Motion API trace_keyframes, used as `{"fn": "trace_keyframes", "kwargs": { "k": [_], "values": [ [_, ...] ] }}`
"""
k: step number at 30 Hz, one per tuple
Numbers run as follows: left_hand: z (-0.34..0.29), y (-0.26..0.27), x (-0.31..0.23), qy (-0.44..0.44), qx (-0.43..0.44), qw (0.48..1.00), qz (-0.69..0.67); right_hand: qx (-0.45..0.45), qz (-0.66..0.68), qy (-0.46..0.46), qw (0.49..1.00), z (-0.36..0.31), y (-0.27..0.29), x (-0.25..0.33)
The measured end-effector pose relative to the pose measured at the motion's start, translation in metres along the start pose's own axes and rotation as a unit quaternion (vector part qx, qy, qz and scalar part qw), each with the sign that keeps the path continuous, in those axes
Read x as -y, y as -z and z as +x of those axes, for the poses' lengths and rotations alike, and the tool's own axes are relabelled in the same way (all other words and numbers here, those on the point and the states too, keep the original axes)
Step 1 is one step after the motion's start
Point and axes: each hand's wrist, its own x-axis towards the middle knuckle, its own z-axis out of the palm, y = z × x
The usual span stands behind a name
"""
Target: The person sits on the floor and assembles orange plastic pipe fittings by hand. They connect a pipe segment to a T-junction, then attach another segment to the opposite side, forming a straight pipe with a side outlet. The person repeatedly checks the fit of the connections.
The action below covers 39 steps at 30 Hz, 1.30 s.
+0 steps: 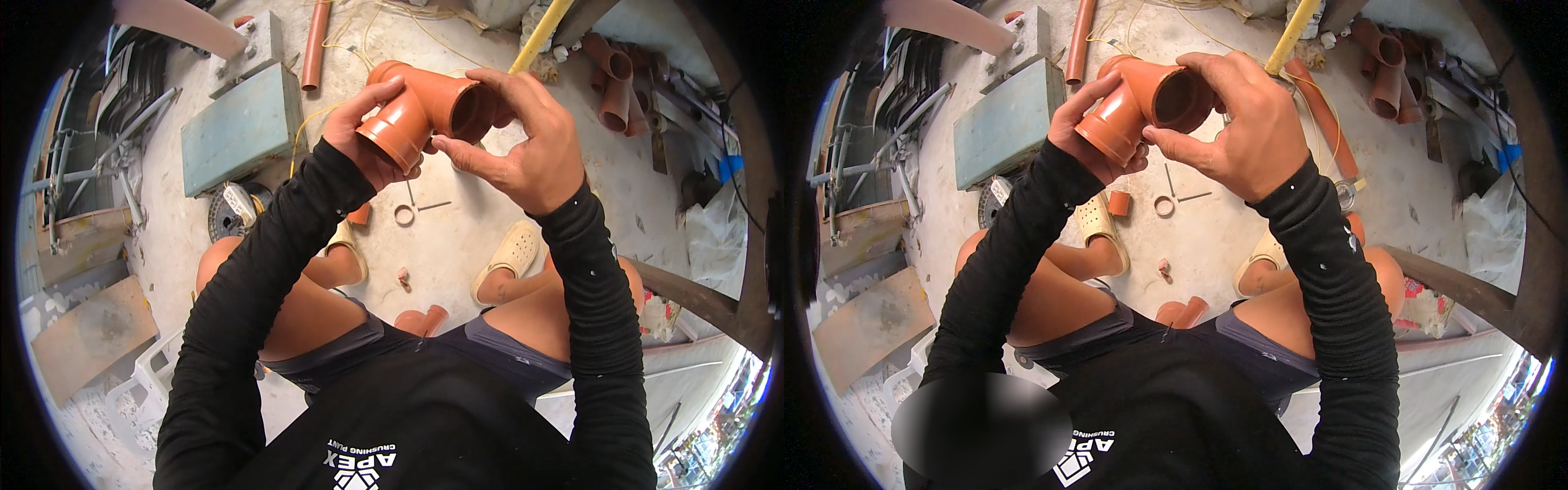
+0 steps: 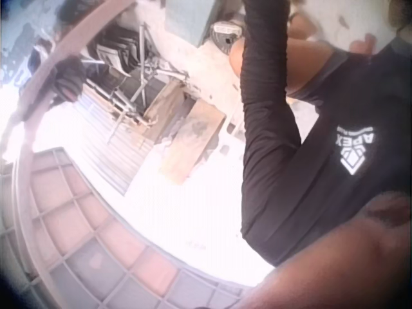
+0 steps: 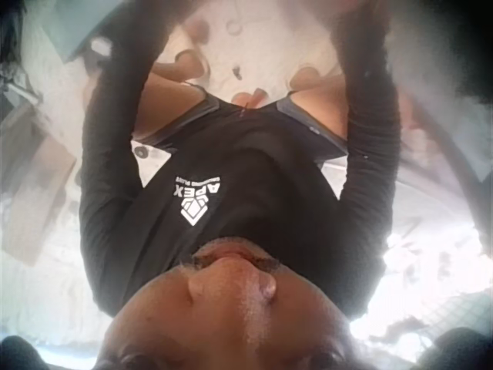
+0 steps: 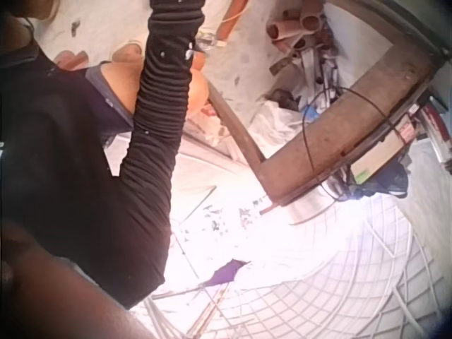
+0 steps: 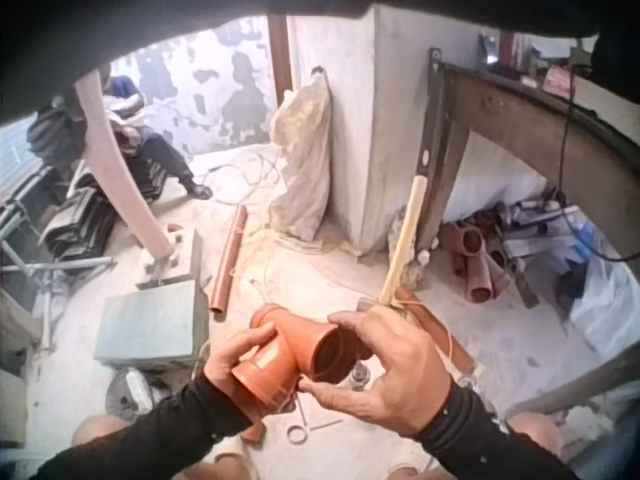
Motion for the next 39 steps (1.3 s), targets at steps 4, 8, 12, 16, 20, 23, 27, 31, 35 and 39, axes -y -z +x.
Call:
{"fn": "trace_keyframes", "kwargs": {
  "k": [4,8,12,16,20,23,27,31,35,39],
  "values": [
    [0.0,0.002,0.002,0.001,-0.009,1.0,0.01,-0.024,-0.021,0.025,0.999,0.0,-0.002,0.004],
    [-0.002,0.003,0.004,0.019,-0.018,1.0,-0.005,-0.011,-0.023,0.037,0.999,0.0,-0.002,0.004],
    [-0.004,-0.002,0.002,0.013,-0.026,0.999,-0.012,-0.035,-0.038,0.041,0.998,-0.001,-0.004,0.007],
    [-0.011,-0.011,0.001,0.034,-0.059,0.996,-0.063,-0.043,0.002,0.032,0.999,-0.002,-0.002,0.012],
    [-0.011,-0.014,0.001,0.067,-0.018,0.993,-0.096,-0.045,0.049,0.045,0.997,0.001,-0.002,0.012],
    [-0.006,-0.01,0.005,0.06,0.013,0.993,-0.098,-0.05,0.039,0.079,0.995,0.003,-0.001,0.01],
    [-0.002,-0.001,0.008,0.05,0.069,0.993,-0.078,-0.059,0.034,0.092,0.993,0.002,0.0,0.011],
    [-0.001,0.004,0.01,0.051,0.099,0.986,-0.127,-0.058,0.048,0.084,0.994,0.0,0.0,0.015],
    [-0.001,0.006,0.01,0.039,0.087,0.989,-0.111,-0.063,0.058,0.096,0.992,0.001,-0.001,0.015],
    [0.0,0.006,0.008,0.051,0.216,0.965,-0.138,-0.066,0.062,0.091,0.992,0.0,-0.002,0.014]
  ]
}}
